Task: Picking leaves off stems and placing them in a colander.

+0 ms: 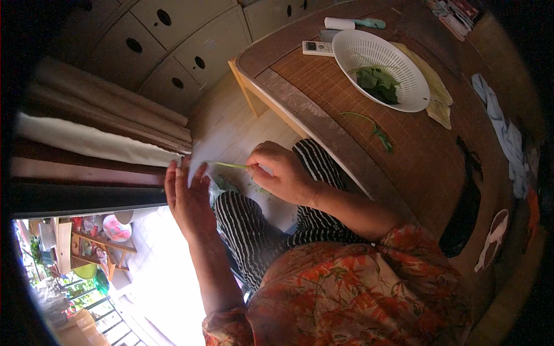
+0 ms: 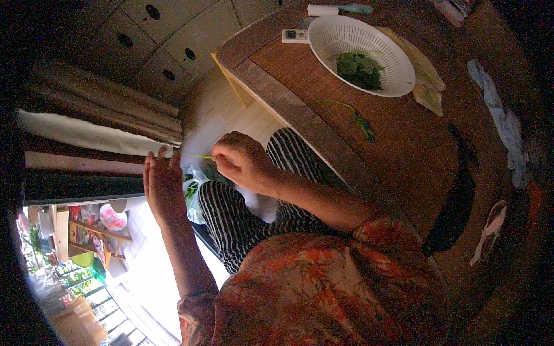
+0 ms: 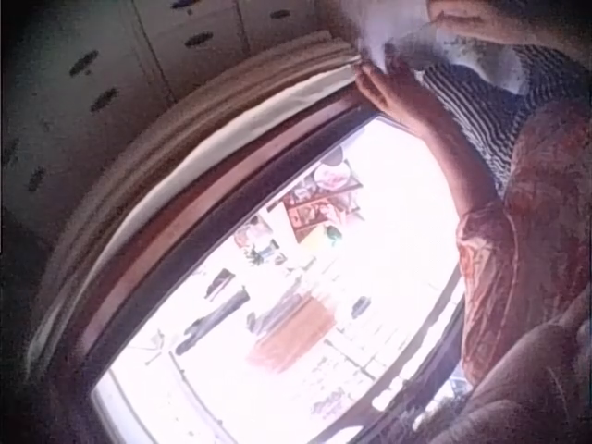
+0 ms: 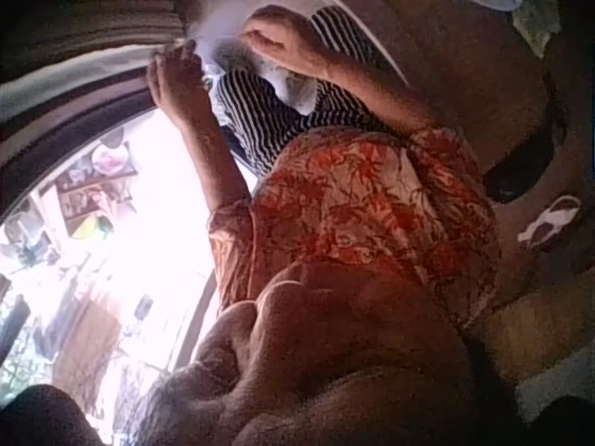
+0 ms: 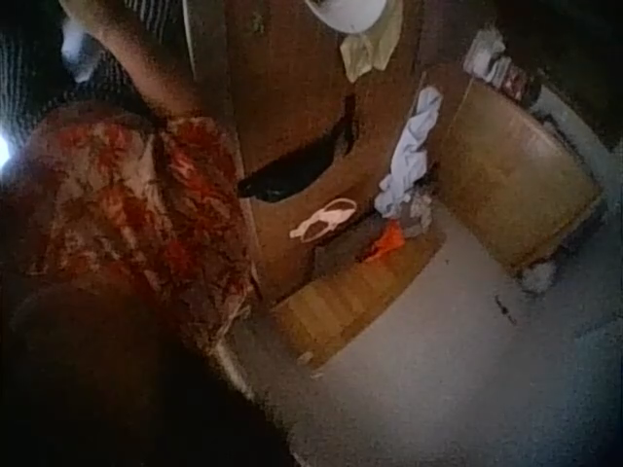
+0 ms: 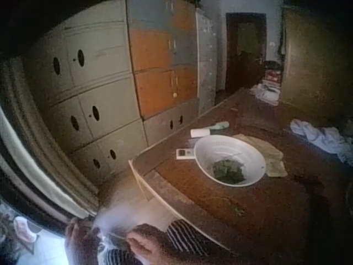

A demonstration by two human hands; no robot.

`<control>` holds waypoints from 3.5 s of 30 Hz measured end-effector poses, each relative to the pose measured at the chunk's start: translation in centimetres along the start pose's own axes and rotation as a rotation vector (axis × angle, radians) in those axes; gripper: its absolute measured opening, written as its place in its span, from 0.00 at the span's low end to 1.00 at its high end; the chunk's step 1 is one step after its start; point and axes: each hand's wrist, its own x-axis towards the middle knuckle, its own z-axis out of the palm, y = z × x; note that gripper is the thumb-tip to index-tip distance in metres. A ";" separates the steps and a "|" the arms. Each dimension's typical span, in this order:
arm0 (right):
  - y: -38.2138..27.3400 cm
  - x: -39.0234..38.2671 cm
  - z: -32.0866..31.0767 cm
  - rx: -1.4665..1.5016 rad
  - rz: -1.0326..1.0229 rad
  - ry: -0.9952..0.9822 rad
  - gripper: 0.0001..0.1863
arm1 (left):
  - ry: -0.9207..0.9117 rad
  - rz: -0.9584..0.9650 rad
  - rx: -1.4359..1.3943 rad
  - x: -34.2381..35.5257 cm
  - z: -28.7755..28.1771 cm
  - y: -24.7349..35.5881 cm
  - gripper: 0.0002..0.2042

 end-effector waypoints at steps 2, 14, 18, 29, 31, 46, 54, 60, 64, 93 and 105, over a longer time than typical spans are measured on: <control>0.0 0.0 -0.2 -0.019 -0.014 0.029 0.05 | 0.301 0.443 0.533 -0.2 0.8 -0.5 0.21; -0.8 -0.1 -0.5 0.014 0.011 -0.013 0.02 | -0.263 0.852 1.544 -1.7 2.4 -1.1 0.08; -0.6 -0.3 -0.2 0.117 0.122 -0.061 0.02 | -0.307 0.698 1.479 -2.0 1.8 -1.9 0.08; -0.1 -1.2 -0.1 0.108 0.227 -0.135 0.04 | -0.101 0.119 0.461 -1.6 1.0 -1.8 0.05; 0.4 -2.0 0.2 0.131 0.289 -0.123 0.05 | -0.058 0.172 0.496 -0.9 0.3 -1.1 0.05; 3.6 -5.4 2.3 -0.352 0.027 -0.250 0.04 | 0.040 0.380 0.507 -0.5 0.3 0.1 0.04; 1.0 -4.3 -0.4 0.191 0.416 -0.214 0.12 | -0.076 0.189 0.538 -1.6 2.2 -3.6 0.04; 0.0 -5.1 -2.9 0.261 0.515 -0.270 0.09 | -0.156 0.060 0.528 -2.1 3.9 -6.6 0.06; 1.2 -5.4 -5.2 0.426 0.673 -0.168 0.08 | -0.200 0.009 0.553 -2.4 4.9 -7.4 0.07; 9.2 -10.4 -18.2 -0.797 0.595 0.335 0.11 | -0.495 -0.232 0.754 -5.1 3.4 -9.7 0.07; -1.6 -3.2 -9.4 -0.041 0.264 -0.139 0.05 | -0.453 0.675 1.338 -3.7 8.2 -5.4 0.15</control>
